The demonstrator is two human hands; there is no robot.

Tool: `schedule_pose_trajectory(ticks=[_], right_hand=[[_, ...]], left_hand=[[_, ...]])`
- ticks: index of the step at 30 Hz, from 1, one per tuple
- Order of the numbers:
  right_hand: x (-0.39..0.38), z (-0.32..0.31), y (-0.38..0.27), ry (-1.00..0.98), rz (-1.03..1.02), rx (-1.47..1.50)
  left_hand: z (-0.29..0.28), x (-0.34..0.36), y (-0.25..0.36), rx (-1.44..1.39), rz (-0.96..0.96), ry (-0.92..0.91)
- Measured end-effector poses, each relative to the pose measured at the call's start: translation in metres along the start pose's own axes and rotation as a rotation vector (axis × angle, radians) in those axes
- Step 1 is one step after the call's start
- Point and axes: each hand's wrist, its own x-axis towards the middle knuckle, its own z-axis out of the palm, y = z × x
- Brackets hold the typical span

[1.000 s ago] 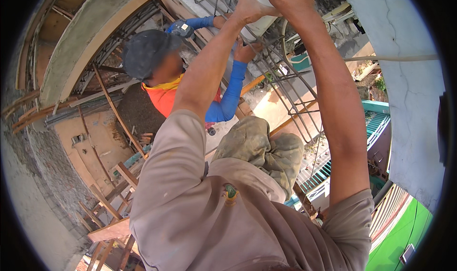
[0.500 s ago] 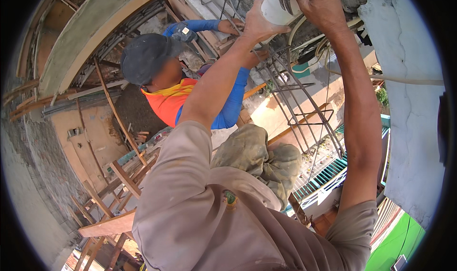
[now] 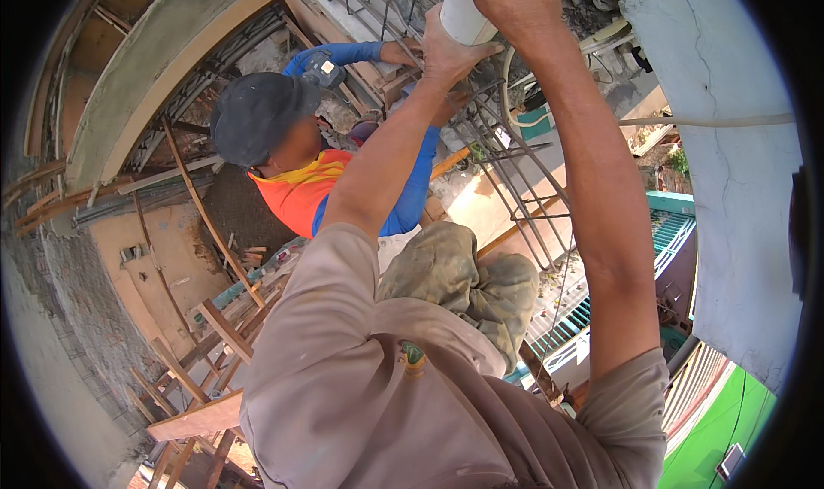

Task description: The person positions a white PVC pipe against a wall and ceiling, then uses a hammer to tap it into place. A coworker assists by holding the pipe steady while the person continues to secure it.

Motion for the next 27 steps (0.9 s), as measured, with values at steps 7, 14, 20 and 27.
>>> schedule_pose_trajectory(ticks=[7,14,20,27], right_hand=[[0.013,-0.003,-0.007,-0.08,-0.137,0.048],[0.015,-0.042,0.044,-0.147,-0.387,0.469],[0.0,-0.017,0.019,-0.045,-0.161,0.129],[0.015,0.001,0.001,-0.074,-0.093,0.1]], left_hand=[[-0.024,0.041,-0.034,0.166,0.046,-0.385],[-0.022,0.037,-0.036,0.181,0.052,-0.362],[-0.031,0.056,-0.036,0.061,-0.013,-0.59],[-0.035,0.042,-0.04,-0.297,-0.213,-0.645]])
